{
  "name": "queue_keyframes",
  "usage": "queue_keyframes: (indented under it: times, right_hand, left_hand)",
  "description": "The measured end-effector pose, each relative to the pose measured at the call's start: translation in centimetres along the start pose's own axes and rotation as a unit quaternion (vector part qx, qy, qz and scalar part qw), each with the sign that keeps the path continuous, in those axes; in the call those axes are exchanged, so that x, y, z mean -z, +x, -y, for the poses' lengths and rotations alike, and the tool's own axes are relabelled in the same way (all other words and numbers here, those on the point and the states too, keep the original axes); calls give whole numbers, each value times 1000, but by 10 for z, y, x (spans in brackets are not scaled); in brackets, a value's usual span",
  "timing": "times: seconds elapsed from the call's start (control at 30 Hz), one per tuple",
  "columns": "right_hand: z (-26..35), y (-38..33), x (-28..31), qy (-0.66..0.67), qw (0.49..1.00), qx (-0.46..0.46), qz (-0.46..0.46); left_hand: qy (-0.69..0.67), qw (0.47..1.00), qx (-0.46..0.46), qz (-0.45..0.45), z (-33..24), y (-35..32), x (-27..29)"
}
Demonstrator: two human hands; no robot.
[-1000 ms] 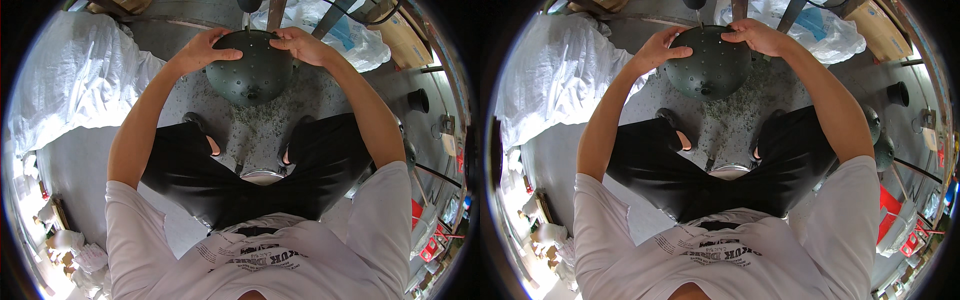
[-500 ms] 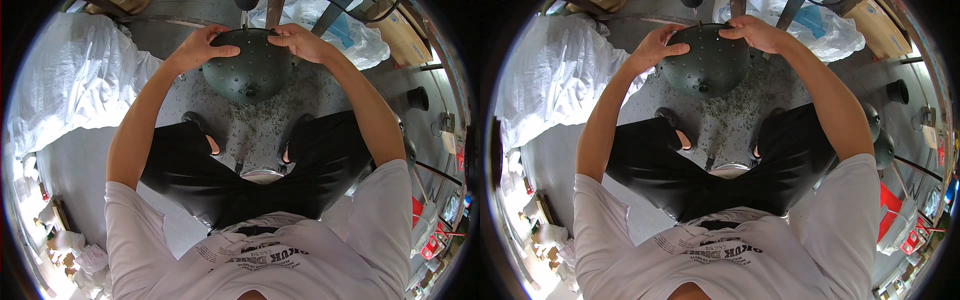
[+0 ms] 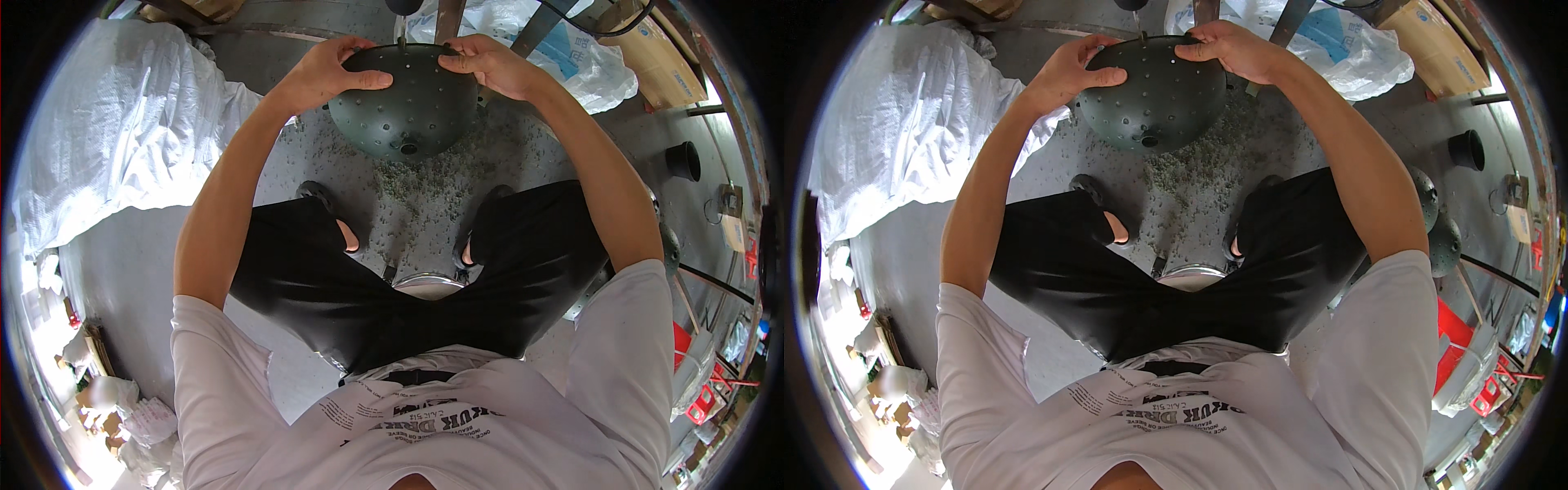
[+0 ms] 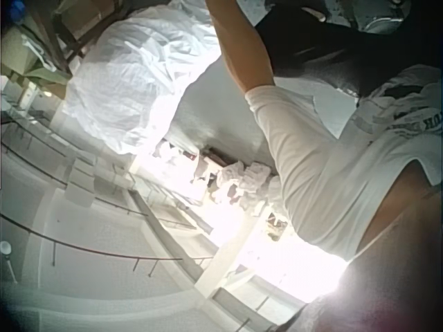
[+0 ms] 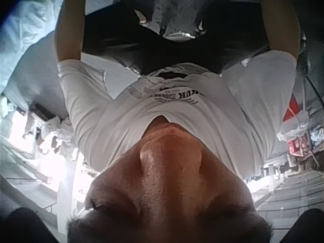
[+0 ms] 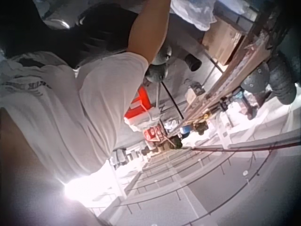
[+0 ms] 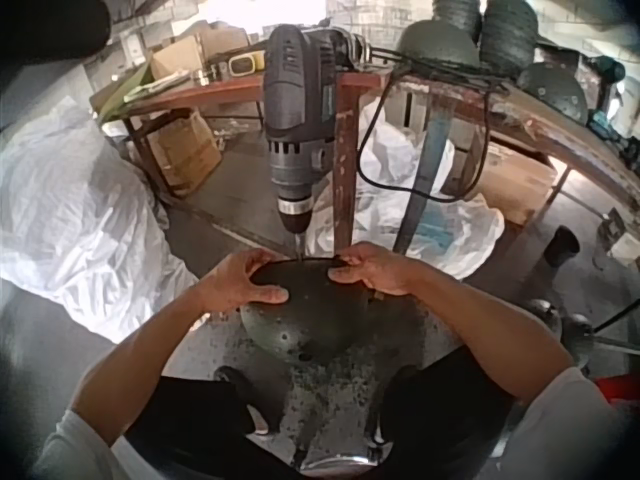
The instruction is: Using a drill press to drill holes into a green hemispherical plastic shell.
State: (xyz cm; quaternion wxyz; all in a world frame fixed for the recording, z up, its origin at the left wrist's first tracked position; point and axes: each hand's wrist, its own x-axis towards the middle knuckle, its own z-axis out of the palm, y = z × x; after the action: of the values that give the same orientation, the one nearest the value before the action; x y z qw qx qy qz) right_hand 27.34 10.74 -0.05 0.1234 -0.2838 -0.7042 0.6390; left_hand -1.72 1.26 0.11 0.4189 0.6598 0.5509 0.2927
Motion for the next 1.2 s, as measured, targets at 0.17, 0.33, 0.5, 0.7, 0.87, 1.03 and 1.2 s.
queue_keyframes:
  times: [0.17,0.33,0.5,0.7,0.87,1.03,1.2]
  right_hand:
    - [-25,15,2,28,997,12,-73]
    - [1,18,26,83,994,28,62]
    - [-11,10,3,-15,1000,2,8]
    - [-9,11,-9,-189,980,-36,56]
    - [-9,10,-6,-169,983,-16,70]
    - [3,4,-16,-213,974,-15,79]
    - [-20,14,-9,-124,990,29,67]
  left_hand:
    - [-10,1000,-15,13,-6,2,5]
    - [-54,998,-6,-37,-31,5,14]
    - [-84,995,7,46,-4,1,-1]
    - [61,989,54,126,1,-6,-17]
    - [26,993,41,107,-3,-5,-19]
    - [16,992,52,112,-11,-2,-25]
    - [16,990,58,126,5,-3,-19]
